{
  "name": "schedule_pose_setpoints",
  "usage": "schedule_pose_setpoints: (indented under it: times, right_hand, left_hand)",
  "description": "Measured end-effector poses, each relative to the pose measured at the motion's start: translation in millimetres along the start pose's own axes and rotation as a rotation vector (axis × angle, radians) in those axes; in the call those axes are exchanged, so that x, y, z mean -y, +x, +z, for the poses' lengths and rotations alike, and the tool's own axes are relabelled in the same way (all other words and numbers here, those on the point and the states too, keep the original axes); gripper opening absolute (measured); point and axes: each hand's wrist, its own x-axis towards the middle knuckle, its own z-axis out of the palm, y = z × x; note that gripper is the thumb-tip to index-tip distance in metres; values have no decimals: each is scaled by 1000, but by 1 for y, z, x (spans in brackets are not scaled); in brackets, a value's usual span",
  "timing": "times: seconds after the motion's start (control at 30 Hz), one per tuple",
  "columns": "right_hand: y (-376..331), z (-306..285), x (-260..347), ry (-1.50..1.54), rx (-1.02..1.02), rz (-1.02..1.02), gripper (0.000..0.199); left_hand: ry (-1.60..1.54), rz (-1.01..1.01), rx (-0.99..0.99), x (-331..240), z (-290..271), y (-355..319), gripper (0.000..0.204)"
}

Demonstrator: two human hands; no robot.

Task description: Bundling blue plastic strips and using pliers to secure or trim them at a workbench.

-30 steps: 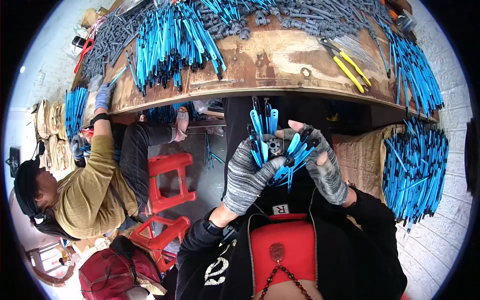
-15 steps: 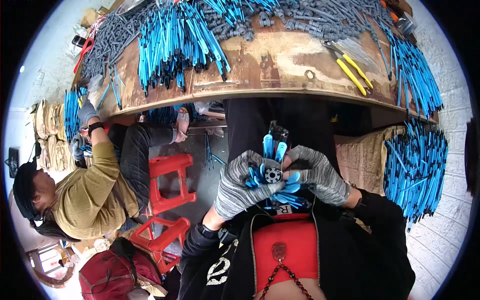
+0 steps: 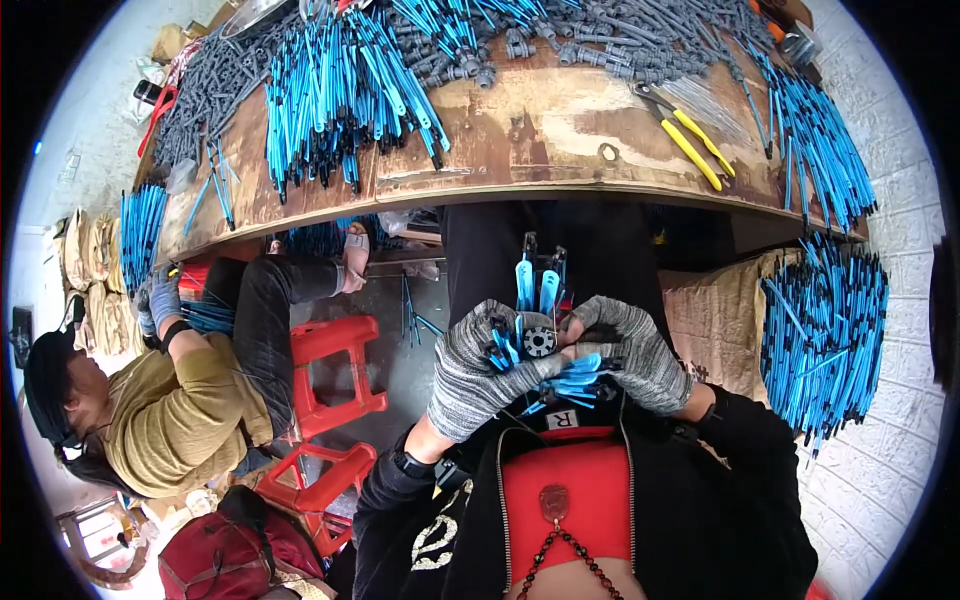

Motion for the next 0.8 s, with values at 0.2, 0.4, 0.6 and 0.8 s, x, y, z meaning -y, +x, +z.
schedule_pose_setpoints:
  times: [0.2,0.4,0.6,0.8]
  right_hand:
    - [1,-13,0,-76,13,-57,18]
    - [11,-49,40,-505,-8,-87,13]
    - [56,-139,86,-1864,-954,-601,41]
    - [72,-186,57,-1717,-904,-712,45]
  left_hand:
    - [17,27,-10,-2,4,9,22]
    - [-287,-83,192,11,-4,25,21]
    - [-287,-85,170,9,18,30,23]
    - [-493,-81,77,28,16,29,20]
